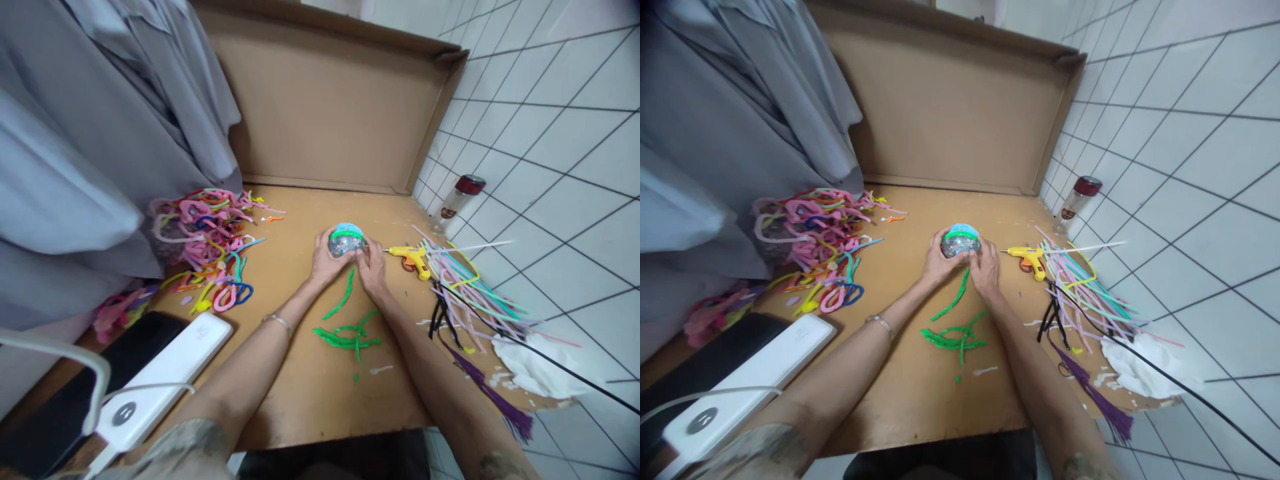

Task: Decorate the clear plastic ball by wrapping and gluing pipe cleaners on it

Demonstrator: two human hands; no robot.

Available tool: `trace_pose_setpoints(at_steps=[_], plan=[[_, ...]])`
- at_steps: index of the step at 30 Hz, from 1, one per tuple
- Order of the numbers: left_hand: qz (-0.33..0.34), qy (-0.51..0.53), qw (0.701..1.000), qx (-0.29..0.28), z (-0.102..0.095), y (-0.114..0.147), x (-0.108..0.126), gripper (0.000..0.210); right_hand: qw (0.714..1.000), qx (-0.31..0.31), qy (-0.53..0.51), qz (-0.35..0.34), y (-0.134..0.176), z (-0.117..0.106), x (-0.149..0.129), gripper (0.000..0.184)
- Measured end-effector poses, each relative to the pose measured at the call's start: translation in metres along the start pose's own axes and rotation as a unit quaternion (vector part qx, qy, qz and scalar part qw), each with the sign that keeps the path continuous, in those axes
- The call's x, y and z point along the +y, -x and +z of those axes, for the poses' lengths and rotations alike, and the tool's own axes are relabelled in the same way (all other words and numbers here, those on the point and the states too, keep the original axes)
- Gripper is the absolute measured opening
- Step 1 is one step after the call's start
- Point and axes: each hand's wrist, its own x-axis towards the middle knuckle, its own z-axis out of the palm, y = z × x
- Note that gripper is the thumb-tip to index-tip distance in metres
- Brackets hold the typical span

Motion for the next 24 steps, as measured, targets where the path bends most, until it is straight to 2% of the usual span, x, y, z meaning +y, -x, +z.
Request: trace_pose_setpoints(at_steps=[14,18,21,24], plan=[[0.009,-0.015,0.999,-0.031,0.000,0.000,-0.003,0.076,1.000,0.008,-0.002,-0.003,-0.001,-0.002,0.001,0.040],[0.063,-0.050,0.997,-0.015,-0.003,0.001,0.001,0.072,0.998,0.003,0.030,-0.046,-0.003,-0.006,-0.007,0.043],[0.109,-0.067,0.991,-0.023,-0.005,0.002,0.004,0.063,0.997,-0.021,0.041,-0.066,-0.004,-0.009,-0.014,0.046],[0.124,-0.073,0.989,-0.033,-0.006,0.004,0.004,0.060,0.996,-0.036,0.049,-0.067,-0.003,-0.010,-0.019,0.048]])
